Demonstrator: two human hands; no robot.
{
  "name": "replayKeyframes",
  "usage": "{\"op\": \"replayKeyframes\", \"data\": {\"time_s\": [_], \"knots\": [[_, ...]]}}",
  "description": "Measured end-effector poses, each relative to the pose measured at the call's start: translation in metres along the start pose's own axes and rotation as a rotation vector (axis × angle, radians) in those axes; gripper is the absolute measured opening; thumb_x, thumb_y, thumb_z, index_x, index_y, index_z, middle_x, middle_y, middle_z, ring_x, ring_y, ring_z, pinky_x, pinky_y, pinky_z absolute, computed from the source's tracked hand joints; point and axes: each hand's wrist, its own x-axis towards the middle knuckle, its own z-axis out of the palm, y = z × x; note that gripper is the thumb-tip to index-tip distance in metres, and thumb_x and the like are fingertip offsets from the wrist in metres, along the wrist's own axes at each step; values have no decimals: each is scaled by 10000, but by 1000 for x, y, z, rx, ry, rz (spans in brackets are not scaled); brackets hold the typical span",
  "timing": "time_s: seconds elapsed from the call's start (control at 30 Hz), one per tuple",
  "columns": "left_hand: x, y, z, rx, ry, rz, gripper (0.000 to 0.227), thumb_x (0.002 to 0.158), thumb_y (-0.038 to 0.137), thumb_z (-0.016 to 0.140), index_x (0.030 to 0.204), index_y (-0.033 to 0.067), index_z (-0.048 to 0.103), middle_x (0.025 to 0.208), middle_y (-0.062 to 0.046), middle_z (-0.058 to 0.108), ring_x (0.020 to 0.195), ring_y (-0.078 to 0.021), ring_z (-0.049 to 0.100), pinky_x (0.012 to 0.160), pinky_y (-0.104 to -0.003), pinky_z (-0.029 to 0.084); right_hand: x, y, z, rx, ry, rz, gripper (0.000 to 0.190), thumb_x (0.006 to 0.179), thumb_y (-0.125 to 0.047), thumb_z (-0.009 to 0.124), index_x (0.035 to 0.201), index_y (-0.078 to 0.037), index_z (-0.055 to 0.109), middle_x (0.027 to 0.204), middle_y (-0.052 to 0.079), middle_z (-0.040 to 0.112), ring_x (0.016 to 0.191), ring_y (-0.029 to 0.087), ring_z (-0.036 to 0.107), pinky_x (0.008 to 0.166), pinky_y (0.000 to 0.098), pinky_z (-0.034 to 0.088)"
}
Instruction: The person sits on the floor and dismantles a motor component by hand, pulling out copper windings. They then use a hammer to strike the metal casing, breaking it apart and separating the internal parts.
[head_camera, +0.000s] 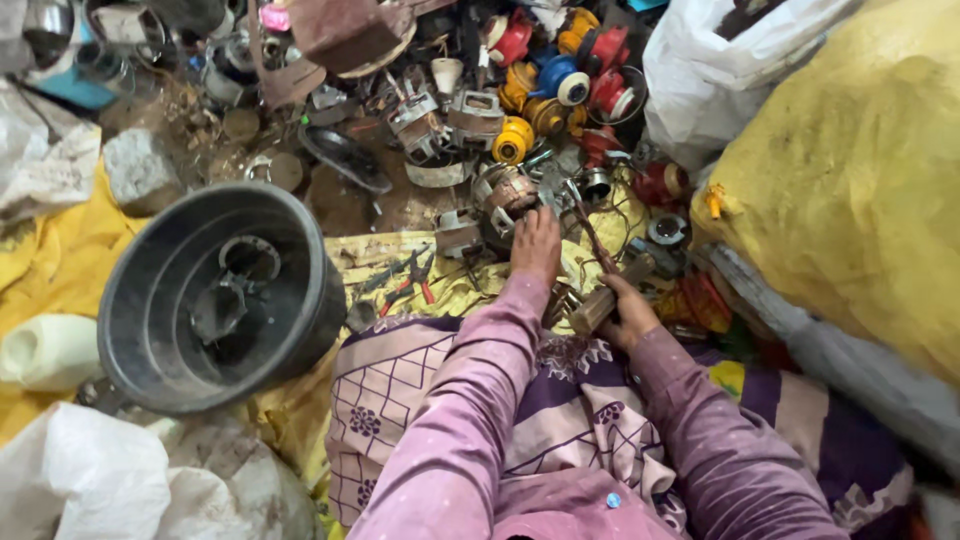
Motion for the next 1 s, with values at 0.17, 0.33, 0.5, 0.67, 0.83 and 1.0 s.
{"op": "replayKeyframes", "data": {"time_s": [0.17,0.33,0.5,0.67,0.83,1.0], "knots": [[5,-2,2,-142,159,-4,216,887,103,654,1091,83,722,1177,-88,625,1152,-299,563,943,-432,484,5,3,-7,25,-49,-26,203,915,-277,685,1000,-98,639,791,88,660,696,260,672,690,444,597],[-43,-59,-11,-395,243,162,416,764,49,697,1179,34,716,1198,-111,634,1187,-328,560,1049,-436,495,10,1,-12,25,-27,-39,196,934,-266,702,1002,-99,623,799,84,659,699,254,668,680,436,595],[-56,-81,-31,-427,199,101,524,710,216,822,1188,33,711,1280,-196,587,1244,-403,504,1062,-488,428,12,6,-5,113,-35,-43,190,930,-241,685,1011,-84,616,827,81,667,732,246,696,694,432,605],[-31,-50,-33,-290,178,-54,614,727,377,859,1194,17,689,1294,-210,547,1293,-436,445,1124,-573,329,13,2,-3,105,-105,-58,180,939,-229,705,1029,-92,630,837,67,672,730,247,682,702,431,599],[-24,-19,-14,-360,224,-287,425,779,368,859,1035,57,725,1295,-247,510,1330,-478,393,1137,-587,303,18,5,-6,83,-96,-6,198,936,-255,685,1015,-85,622,838,104,695,743,278,698,713,458,607],[-18,-14,-1,-391,312,-382,314,717,202,857,975,52,761,1256,-209,534,1343,-464,411,1141,-546,346,21,3,-6,98,-139,-2,202,942,-246,694,1029,-76,627,851,117,704,755,289,706,736,468,609]]}}
